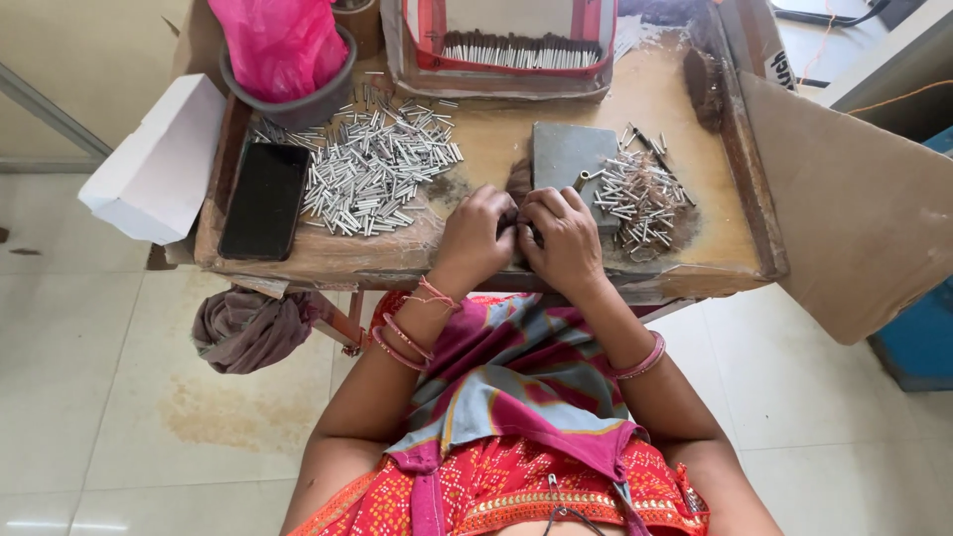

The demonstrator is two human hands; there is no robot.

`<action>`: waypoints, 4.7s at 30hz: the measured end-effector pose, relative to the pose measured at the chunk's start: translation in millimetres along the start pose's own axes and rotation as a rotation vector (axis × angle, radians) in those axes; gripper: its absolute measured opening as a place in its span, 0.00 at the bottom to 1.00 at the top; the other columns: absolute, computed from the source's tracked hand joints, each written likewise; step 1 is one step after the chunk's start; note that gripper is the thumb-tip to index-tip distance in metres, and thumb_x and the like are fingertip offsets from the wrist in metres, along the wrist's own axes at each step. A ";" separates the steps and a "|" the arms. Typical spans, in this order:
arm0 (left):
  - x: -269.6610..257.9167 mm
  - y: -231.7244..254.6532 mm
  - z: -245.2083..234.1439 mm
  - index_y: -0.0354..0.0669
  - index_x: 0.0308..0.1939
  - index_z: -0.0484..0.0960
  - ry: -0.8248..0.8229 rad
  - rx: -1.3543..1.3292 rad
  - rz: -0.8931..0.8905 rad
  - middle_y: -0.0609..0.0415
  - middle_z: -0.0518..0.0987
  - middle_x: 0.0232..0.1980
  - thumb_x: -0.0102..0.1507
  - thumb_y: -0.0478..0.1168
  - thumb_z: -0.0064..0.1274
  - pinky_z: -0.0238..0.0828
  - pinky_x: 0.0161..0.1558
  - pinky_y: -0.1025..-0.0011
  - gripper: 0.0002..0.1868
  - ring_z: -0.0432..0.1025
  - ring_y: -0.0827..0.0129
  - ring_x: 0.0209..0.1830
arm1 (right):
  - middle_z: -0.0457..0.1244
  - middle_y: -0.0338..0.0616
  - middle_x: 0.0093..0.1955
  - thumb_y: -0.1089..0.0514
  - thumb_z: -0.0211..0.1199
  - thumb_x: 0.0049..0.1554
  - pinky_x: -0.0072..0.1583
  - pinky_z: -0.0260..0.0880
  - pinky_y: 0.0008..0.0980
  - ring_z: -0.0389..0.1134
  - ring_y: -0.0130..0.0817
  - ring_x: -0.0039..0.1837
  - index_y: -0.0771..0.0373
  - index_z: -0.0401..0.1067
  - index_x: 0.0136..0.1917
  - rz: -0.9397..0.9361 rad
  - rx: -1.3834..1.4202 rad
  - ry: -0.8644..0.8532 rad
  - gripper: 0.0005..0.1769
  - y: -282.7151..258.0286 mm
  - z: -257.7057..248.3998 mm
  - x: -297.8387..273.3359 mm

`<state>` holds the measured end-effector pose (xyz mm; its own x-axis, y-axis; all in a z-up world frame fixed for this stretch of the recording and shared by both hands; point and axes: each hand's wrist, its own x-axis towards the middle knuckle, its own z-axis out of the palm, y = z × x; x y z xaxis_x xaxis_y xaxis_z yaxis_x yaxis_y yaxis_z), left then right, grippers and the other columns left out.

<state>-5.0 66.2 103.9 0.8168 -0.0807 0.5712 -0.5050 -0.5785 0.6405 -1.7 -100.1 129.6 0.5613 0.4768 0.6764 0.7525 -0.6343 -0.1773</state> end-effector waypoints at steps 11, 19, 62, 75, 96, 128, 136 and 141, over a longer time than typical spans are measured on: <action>-6.7 13.1 -9.8 0.36 0.37 0.78 -0.019 0.043 0.016 0.43 0.77 0.42 0.53 0.34 0.59 0.70 0.50 0.55 0.10 0.73 0.46 0.46 | 0.65 0.48 0.51 0.68 0.61 0.56 0.51 0.72 0.36 0.71 0.45 0.49 0.67 0.69 0.49 0.147 0.448 0.147 0.07 -12.3 -25.7 -33.2; -13.7 20.5 -1.9 0.39 0.39 0.81 0.047 0.146 0.098 0.46 0.75 0.43 0.58 0.33 0.57 0.70 0.51 0.57 0.06 0.71 0.50 0.49 | 0.67 0.47 0.52 0.63 0.65 0.55 0.48 0.72 0.41 0.71 0.48 0.48 0.62 0.74 0.49 0.091 0.107 -0.094 0.07 -32.6 -39.4 -42.2; -34.3 23.4 -39.3 0.36 0.41 0.81 -0.126 -0.259 -0.146 0.51 0.81 0.39 0.63 0.30 0.56 0.73 0.44 0.68 0.03 0.74 0.68 0.39 | 0.67 0.48 0.46 0.73 0.64 0.56 0.50 0.72 0.26 0.71 0.31 0.47 0.72 0.73 0.48 0.196 0.569 0.158 0.06 -13.1 -40.2 -62.3; -17.9 -19.6 -24.2 0.36 0.42 0.83 0.041 0.362 -0.031 0.41 0.76 0.62 0.57 0.25 0.52 0.61 0.69 0.59 0.11 0.68 0.51 0.66 | 0.65 0.43 0.42 0.74 0.62 0.55 0.48 0.69 0.24 0.67 0.27 0.44 0.71 0.70 0.46 0.256 0.618 0.207 0.06 8.0 -21.6 -66.7; -48.5 81.6 -4.8 0.35 0.48 0.73 0.214 -0.072 0.416 0.43 0.71 0.48 0.61 0.28 0.53 0.68 0.52 0.56 0.12 0.68 0.48 0.48 | 0.68 0.42 0.44 0.63 0.59 0.66 0.46 0.74 0.29 0.70 0.27 0.43 0.68 0.71 0.53 0.825 1.880 0.145 0.06 -5.3 -11.0 -86.6; -63.1 47.6 39.2 0.40 0.39 0.78 -0.030 -1.342 -0.331 0.52 0.83 0.42 0.62 0.23 0.58 0.73 0.41 0.76 0.10 0.76 0.74 0.39 | 0.64 0.47 0.49 0.78 0.56 0.56 0.45 0.73 0.26 0.68 0.27 0.43 0.75 0.72 0.46 0.432 1.220 0.322 0.07 -20.6 -42.0 -78.8; -65.0 38.7 39.9 0.39 0.40 0.79 -0.043 -1.331 -0.302 0.55 0.81 0.45 0.62 0.23 0.59 0.70 0.42 0.78 0.09 0.74 0.78 0.40 | 0.66 0.48 0.50 0.75 0.64 0.57 0.46 0.76 0.24 0.72 0.28 0.45 0.74 0.77 0.50 0.395 0.899 0.170 0.07 -16.6 -54.6 -80.9; -64.4 40.4 39.1 0.38 0.40 0.81 -0.045 -1.306 -0.423 0.55 0.82 0.39 0.63 0.26 0.59 0.68 0.38 0.78 0.05 0.73 0.77 0.36 | 0.65 0.52 0.54 0.72 0.67 0.53 0.52 0.75 0.31 0.71 0.34 0.51 0.72 0.75 0.56 0.236 0.636 0.137 0.16 -34.5 -85.6 -57.8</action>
<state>-67.1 16.2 72.9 0.9683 -0.1319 0.2120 -0.0894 0.6099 0.7874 -89.7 -157.9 157.7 0.7177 0.2620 0.6451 0.6950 -0.2118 -0.6872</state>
